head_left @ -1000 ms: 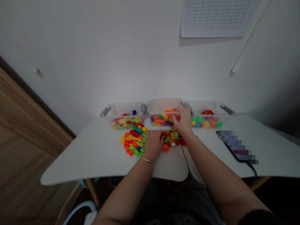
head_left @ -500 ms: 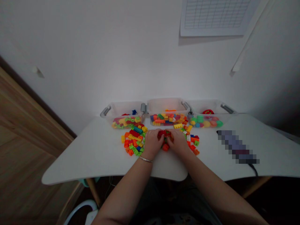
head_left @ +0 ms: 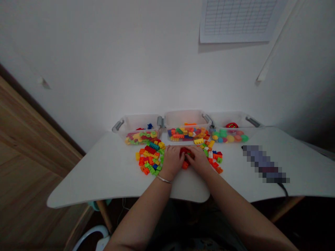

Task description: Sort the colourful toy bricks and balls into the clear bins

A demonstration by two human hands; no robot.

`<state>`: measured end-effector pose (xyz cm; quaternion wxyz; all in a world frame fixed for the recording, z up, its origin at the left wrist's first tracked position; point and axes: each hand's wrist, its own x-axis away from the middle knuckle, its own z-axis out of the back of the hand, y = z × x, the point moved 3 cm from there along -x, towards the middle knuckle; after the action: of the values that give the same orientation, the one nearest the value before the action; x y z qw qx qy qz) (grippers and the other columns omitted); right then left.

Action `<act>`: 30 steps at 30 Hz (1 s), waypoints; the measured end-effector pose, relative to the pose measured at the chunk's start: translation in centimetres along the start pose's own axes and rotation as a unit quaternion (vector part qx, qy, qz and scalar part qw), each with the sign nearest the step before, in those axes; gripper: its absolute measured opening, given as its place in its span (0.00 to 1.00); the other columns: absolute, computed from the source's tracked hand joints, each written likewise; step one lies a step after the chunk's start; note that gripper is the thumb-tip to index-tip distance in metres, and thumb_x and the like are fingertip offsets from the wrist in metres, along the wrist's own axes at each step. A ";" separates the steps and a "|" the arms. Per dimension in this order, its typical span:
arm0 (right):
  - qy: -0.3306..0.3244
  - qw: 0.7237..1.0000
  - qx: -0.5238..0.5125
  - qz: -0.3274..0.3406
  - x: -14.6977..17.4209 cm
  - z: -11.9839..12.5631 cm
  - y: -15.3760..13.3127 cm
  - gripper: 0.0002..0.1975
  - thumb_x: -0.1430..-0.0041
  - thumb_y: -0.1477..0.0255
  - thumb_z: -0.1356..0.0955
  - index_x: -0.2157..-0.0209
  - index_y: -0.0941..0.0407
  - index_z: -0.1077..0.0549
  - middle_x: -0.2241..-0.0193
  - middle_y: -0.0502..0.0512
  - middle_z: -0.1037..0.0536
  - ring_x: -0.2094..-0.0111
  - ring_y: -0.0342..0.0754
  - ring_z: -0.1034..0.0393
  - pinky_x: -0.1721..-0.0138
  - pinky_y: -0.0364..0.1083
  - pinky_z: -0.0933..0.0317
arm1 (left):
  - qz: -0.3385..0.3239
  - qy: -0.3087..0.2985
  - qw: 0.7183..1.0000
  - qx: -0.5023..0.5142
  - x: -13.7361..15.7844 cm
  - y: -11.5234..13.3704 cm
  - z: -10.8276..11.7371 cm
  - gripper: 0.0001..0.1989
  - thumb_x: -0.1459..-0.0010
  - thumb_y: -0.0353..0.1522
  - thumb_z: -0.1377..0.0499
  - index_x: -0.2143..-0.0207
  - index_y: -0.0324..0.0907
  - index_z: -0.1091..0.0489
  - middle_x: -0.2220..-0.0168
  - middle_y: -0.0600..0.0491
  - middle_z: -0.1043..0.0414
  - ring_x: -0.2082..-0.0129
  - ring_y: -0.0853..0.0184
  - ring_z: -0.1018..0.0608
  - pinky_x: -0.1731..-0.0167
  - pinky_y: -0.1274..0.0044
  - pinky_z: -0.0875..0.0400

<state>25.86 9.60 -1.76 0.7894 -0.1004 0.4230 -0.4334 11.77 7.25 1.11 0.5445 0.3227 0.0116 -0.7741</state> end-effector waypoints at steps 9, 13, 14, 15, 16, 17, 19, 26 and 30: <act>0.045 0.998 -0.002 -0.049 0.1 0.2 0.4 0.10 0.45 0.71 0.34 0.60 0.55 0.27 0.61 0.59 0.22 0.58 0.54 0.30 0.54 0.56 0.36 | -0.056 0.057 0.997 -0.018 0.3 0.7 0.5 0.13 0.40 0.29 0.46 0.52 0.40 0.31 0.54 0.47 0.25 0.50 0.60 0.27 0.39 0.62 0.41; 0.056 0.994 0.041 -0.083 0.2 0.3 0.5 0.09 0.46 0.69 0.33 0.62 0.55 0.28 0.64 0.57 0.23 0.61 0.53 0.31 0.57 0.53 0.36 | -0.019 0.093 0.992 -0.086 0.6 1.2 0.7 0.14 0.42 0.29 0.45 0.53 0.40 0.30 0.48 0.43 0.28 0.41 0.54 0.32 0.37 0.57 0.46; 0.057 0.993 0.054 -0.088 0.2 0.3 0.5 0.09 0.46 0.69 0.33 0.62 0.55 0.28 0.64 0.57 0.23 0.62 0.53 0.31 0.57 0.53 0.37 | -0.011 0.090 0.991 -0.101 0.7 1.3 0.7 0.15 0.42 0.29 0.45 0.52 0.40 0.30 0.47 0.42 0.29 0.40 0.53 0.34 0.37 0.55 0.48; 0.057 0.992 0.066 -0.092 0.2 0.3 0.5 0.09 0.46 0.69 0.33 0.62 0.55 0.28 0.64 0.57 0.23 0.62 0.54 0.31 0.57 0.53 0.37 | -0.001 0.083 0.990 -0.111 0.7 1.4 0.6 0.15 0.43 0.29 0.45 0.52 0.40 0.30 0.45 0.41 0.30 0.38 0.51 0.36 0.36 0.53 0.50; 0.057 0.991 0.077 -0.094 0.2 0.3 0.4 0.09 0.47 0.69 0.33 0.62 0.55 0.28 0.64 0.57 0.23 0.61 0.54 0.31 0.57 0.54 0.37 | 0.011 0.074 0.990 -0.118 0.7 1.4 0.6 0.16 0.43 0.29 0.45 0.51 0.39 0.30 0.44 0.40 0.32 0.37 0.50 0.37 0.36 0.52 0.51; 0.057 0.990 0.087 -0.095 0.2 0.4 0.4 0.09 0.47 0.69 0.34 0.62 0.55 0.28 0.64 0.58 0.23 0.61 0.55 0.31 0.57 0.54 0.37 | 0.025 0.065 0.990 -0.122 0.8 1.3 0.5 0.17 0.43 0.30 0.44 0.51 0.38 0.30 0.42 0.39 0.33 0.37 0.49 0.38 0.36 0.51 0.52; 0.057 0.989 0.100 -0.096 0.2 0.4 0.2 0.09 0.47 0.70 0.34 0.62 0.55 0.28 0.64 0.58 0.23 0.61 0.55 0.30 0.57 0.55 0.37 | 0.053 0.052 0.989 -0.129 0.9 0.9 0.4 0.18 0.44 0.30 0.44 0.50 0.37 0.30 0.41 0.37 0.35 0.36 0.46 0.39 0.37 0.49 0.53; 0.069 0.989 0.075 -0.108 0.2 0.7 0.1 0.08 0.47 0.70 0.34 0.63 0.55 0.29 0.65 0.57 0.23 0.63 0.54 0.30 0.58 0.54 0.36 | 0.083 0.027 0.983 -0.164 1.1 -0.4 0.0 0.14 0.44 0.35 0.43 0.57 0.39 0.27 0.49 0.40 0.29 0.40 0.46 0.37 0.39 0.52 0.48; 0.085 0.990 0.050 -0.100 0.1 0.7 0.4 0.09 0.47 0.69 0.34 0.63 0.54 0.29 0.64 0.58 0.23 0.61 0.55 0.30 0.57 0.55 0.35 | 0.078 0.003 0.988 -0.130 0.7 -0.8 0.0 0.12 0.43 0.33 0.44 0.58 0.40 0.27 0.51 0.42 0.29 0.44 0.52 0.34 0.41 0.58 0.42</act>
<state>26.63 9.57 -1.60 0.7072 -0.0658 0.4543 -0.5377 10.95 6.98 0.42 0.6406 0.2518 0.0886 -0.7200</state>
